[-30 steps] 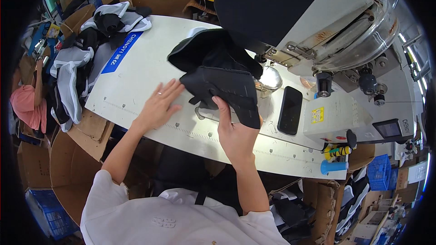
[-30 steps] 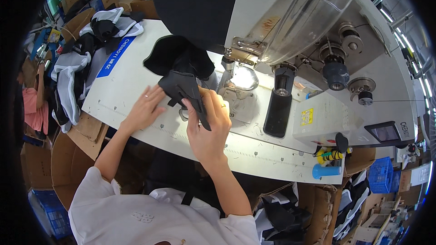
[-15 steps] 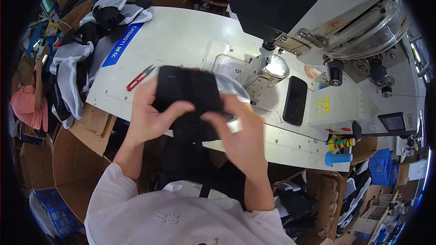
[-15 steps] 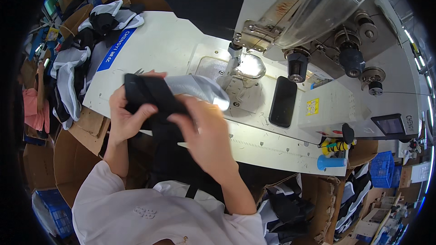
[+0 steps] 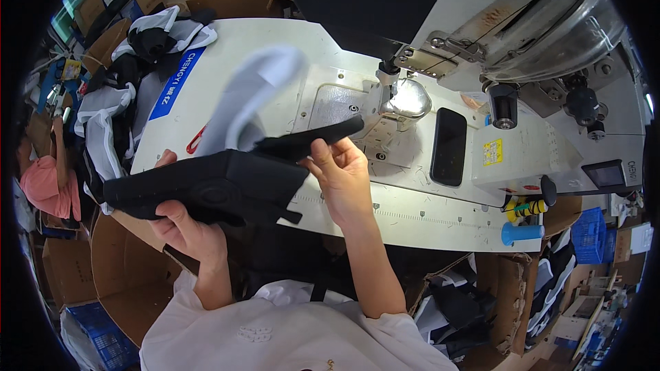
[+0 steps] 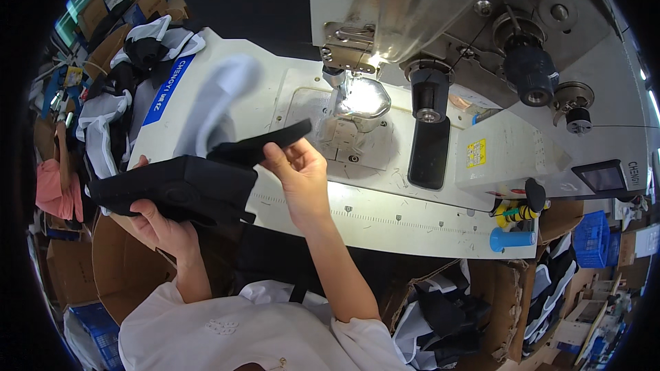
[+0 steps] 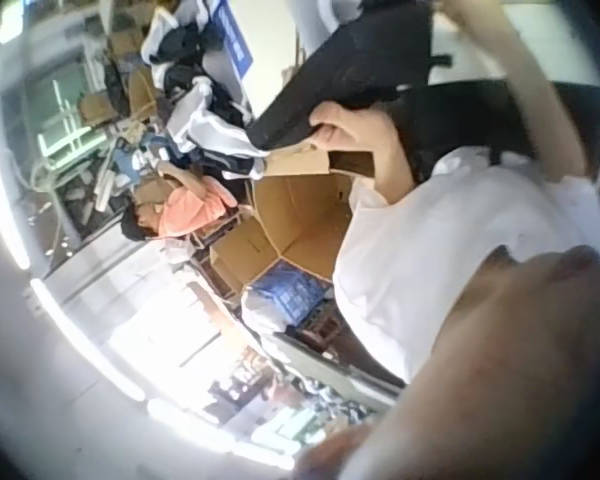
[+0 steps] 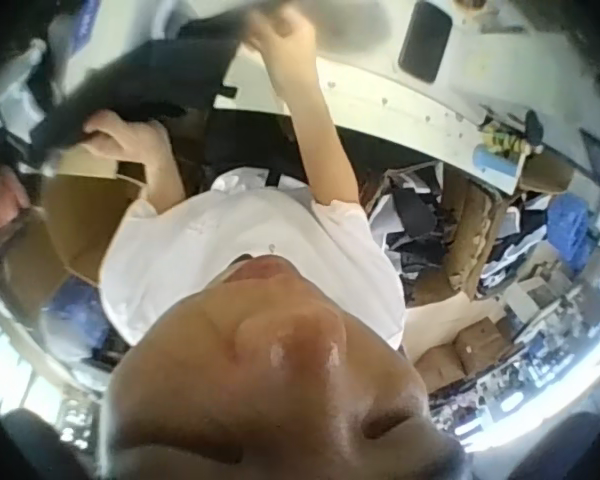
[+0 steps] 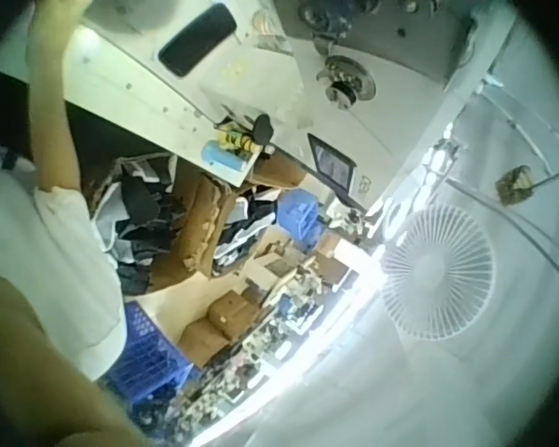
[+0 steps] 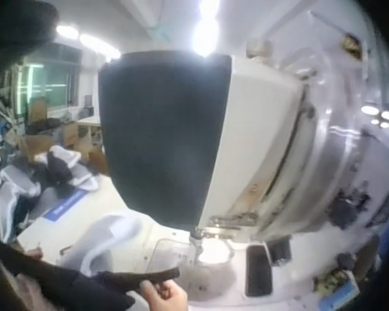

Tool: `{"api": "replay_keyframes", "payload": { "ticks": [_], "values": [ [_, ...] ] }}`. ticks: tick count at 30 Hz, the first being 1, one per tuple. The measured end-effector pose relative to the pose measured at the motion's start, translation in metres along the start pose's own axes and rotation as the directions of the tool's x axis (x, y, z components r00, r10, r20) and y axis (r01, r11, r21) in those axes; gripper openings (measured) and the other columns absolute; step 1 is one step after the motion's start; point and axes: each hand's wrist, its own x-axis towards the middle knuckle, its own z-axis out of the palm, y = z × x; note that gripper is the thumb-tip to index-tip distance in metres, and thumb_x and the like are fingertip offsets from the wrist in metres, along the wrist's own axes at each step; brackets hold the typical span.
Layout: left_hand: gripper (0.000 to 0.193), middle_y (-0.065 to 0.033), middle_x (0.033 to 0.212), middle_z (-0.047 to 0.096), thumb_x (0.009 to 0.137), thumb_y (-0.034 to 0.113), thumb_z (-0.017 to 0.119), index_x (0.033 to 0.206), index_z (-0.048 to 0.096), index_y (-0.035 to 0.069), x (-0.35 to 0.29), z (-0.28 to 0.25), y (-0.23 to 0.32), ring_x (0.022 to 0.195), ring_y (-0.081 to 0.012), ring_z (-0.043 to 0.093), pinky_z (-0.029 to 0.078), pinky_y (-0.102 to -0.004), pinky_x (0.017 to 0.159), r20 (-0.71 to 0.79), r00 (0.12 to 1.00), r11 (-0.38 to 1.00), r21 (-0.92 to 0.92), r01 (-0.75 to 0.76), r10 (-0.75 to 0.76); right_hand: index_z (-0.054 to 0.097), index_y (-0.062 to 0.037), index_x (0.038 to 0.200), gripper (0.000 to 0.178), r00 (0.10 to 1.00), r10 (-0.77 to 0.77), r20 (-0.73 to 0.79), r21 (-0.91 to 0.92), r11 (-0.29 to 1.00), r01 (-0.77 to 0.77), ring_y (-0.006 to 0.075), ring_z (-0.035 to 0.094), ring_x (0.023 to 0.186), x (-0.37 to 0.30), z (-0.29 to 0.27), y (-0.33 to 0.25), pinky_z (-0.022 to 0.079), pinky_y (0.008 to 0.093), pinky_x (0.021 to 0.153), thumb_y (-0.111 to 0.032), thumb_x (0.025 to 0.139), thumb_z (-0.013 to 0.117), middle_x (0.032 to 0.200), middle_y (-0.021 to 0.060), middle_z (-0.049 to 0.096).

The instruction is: The person sews shoe upper pieces using a sewing machine, trims loose threads with snips, tosses the finished part into a box, and sews another piece.

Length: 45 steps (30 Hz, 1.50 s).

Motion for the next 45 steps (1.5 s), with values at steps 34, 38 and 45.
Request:
{"api": "replay_keyframes", "payload": {
  "ticks": [34, 38, 45],
  "values": [
    [0.042, -0.0032, 0.06, 0.056, 0.099, 0.032, 0.053, 0.079, 0.057, -0.005, 0.018, 0.13, -0.022, 0.055, -0.0079, 0.048, 0.04, -0.0258, 0.05, 0.809, 0.386, 0.881, 0.314, 0.354, -0.443, 0.07, -0.0018, 0.098, 0.011, 0.737, -0.675, 0.043, -0.942, 0.219, 0.256, 0.0139, 0.046, 0.057, -0.008, -0.046, -0.086, 0.035, 0.0282, 0.053, -0.005, 0.089, 0.064, 0.068, 0.0076, 0.059],
    [0.042, -0.0026, 0.06, 0.055, 0.099, 0.032, 0.052, 0.079, 0.057, -0.005, 0.019, 0.131, -0.019, 0.055, -0.0077, 0.048, 0.039, -0.0256, 0.05, 0.799, 0.398, 0.875, 0.306, 0.374, -0.45, 0.071, -0.0018, 0.098, 0.012, 0.75, -0.66, 0.047, -0.946, 0.213, 0.246, 0.0132, 0.044, 0.054, -0.006, -0.044, -0.086, 0.034, 0.0282, 0.052, -0.004, 0.089, 0.064, 0.067, 0.0076, 0.059],
    [0.039, 0.0005, 0.07, 0.059, 0.099, 0.033, 0.053, 0.088, 0.06, -0.004, 0.021, 0.132, -0.02, 0.063, -0.0046, 0.049, 0.041, -0.0227, 0.056, 0.814, 0.348, 0.865, 0.335, 0.374, -0.465, 0.07, -0.0022, 0.099, 0.012, 0.681, -0.701, 0.212, -0.904, 0.125, 0.41, 0.0023, 0.039, 0.055, 0.0, -0.045, -0.088, 0.025, 0.0194, 0.043, -0.001, 0.092, 0.06, 0.08, 0.0005, 0.058]
  ]
}}
